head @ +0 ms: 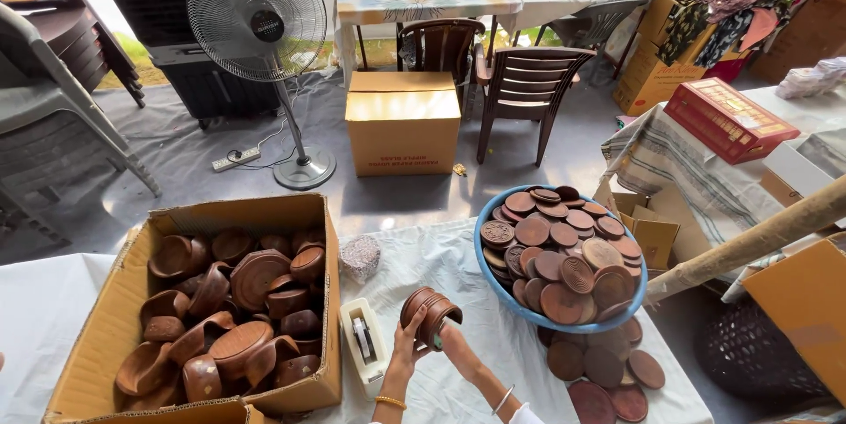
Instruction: The person polishes small wooden bowls and round wooden discs using a green cloth. They pick up items from a cardboard box and a blue basin, rub them with the cloth, and place them back into the respective containers.
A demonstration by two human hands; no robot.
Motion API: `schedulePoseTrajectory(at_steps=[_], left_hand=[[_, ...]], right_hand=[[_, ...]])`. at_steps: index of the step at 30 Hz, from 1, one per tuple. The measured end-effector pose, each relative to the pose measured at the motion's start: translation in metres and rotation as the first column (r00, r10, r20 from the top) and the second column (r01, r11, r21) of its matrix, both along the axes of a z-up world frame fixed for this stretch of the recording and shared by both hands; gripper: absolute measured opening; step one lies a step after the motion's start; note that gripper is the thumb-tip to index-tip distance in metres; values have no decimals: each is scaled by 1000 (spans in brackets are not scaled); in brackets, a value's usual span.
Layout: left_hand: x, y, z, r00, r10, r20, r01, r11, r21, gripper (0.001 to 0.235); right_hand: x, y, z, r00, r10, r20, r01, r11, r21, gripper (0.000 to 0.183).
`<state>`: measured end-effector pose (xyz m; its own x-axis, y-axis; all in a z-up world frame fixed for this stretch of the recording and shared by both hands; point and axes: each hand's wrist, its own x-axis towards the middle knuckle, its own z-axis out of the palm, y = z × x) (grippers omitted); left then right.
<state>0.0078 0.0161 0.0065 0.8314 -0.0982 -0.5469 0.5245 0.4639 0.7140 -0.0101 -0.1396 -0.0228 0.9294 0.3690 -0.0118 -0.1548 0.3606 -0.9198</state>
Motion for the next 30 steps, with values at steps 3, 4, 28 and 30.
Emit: schedulePoseTrajectory(at_steps=[3,4,28,30], left_hand=[[3,14,10,998,-51,27,49,995,85,88],[2,15,12,998,-52,28,50,995,83,88],[-28,-25,-22,1000,-2,13,6,953,-303,89],[-27,-32,-34,998,66,-19,-68,987,-149,83]], right_hand=[[-18,0,50,830,320,456,118,699,-705,66],[-19,2,58,830,320,456,120,698,-706,66],[-39,-27,67,373,415,830,655,516,-552,34],[-41,-27,59,439,453,776,647,440,-623,38]])
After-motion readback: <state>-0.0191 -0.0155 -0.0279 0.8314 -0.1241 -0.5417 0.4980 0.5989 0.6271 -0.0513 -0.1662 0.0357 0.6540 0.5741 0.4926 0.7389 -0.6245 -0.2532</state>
